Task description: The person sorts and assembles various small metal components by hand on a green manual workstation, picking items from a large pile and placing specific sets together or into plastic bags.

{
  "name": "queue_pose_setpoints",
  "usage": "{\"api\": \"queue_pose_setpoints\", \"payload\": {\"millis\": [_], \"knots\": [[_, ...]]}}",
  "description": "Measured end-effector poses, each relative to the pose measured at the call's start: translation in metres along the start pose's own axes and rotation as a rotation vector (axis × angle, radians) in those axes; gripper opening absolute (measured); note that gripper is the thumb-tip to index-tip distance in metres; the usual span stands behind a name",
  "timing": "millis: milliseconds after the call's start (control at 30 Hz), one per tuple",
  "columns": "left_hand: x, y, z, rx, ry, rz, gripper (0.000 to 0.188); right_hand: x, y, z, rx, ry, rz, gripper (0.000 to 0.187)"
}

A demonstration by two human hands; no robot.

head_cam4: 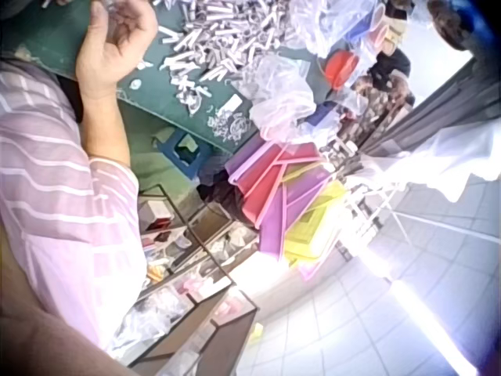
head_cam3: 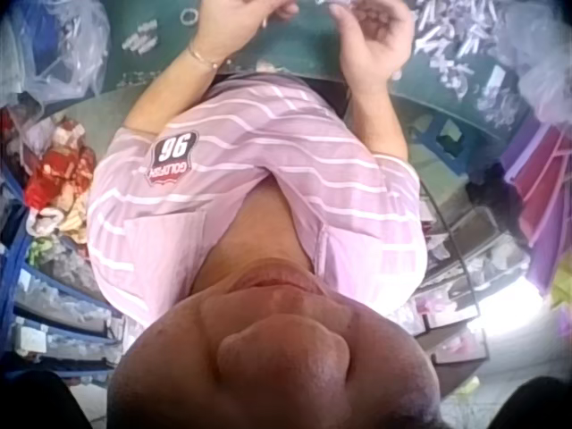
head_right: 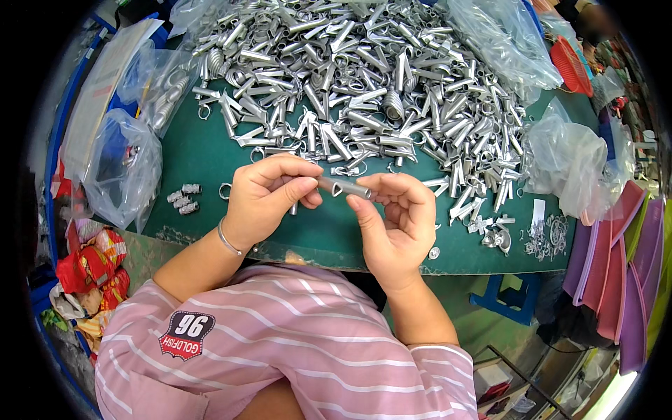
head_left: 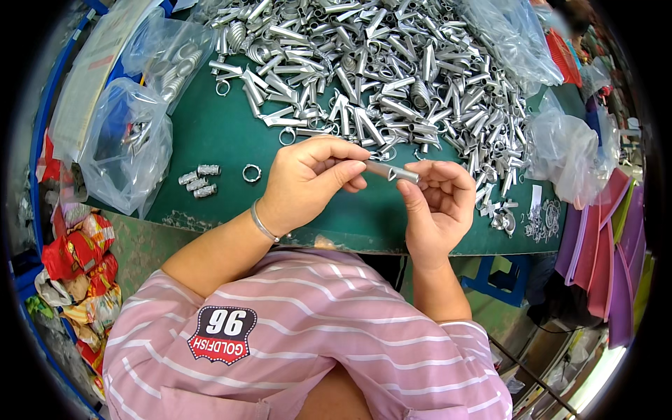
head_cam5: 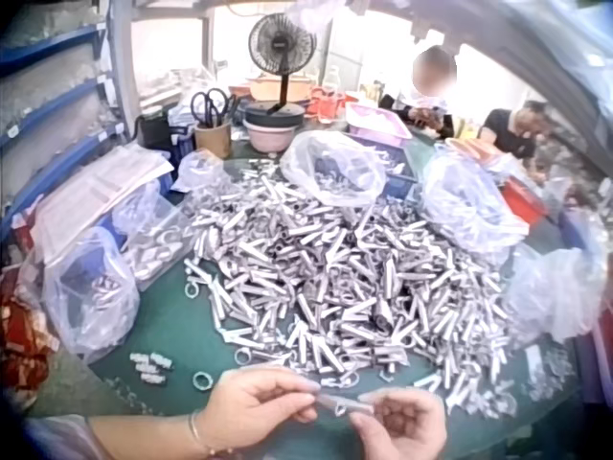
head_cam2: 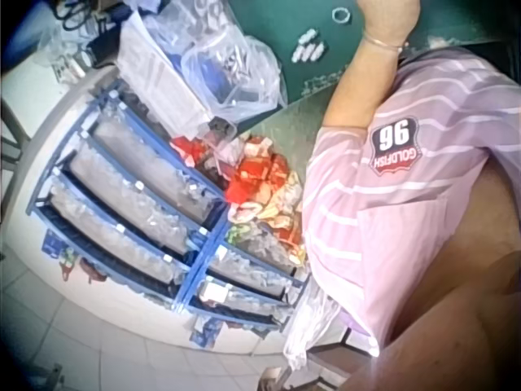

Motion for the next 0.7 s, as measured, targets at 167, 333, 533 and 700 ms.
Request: {"api": "queue_pose_setpoints", "payload": {"millis": [167, 333, 533, 700], "knots": [[-0.002, 0.0, -0.003, -0.036, -0.018, 0.012, 0.015, 0.001, -0.003, -0.001, -0.079, -0.042, 0.032, 0.056], [-0.003, -0.006, -0.002, 0.012, -0.036, 0.03, 0.016, 0.006, -0.007, -0.002, -0.126, -0.059, -0.005, 0.049], [-0.001, 0.005, 0.001, 0.33, 0.021, -0.216, 0.02, 0.006, -0.008, -0.002, -0.208, -0.069, 0.222, 0.027], [0.0, 0.01, 0.002, 0.39, 0.042, -0.189, 0.018, 0.001, -0.007, -0.001, -0.064, -0.011, 0.239, 0.026]]}}
Point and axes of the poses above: each hand's wrist, its own z-axis away from the middle knuckle, its own x-axis out of the palm, y = z × x, the point moved 2 cm from there along -z, towards the middle knuckle
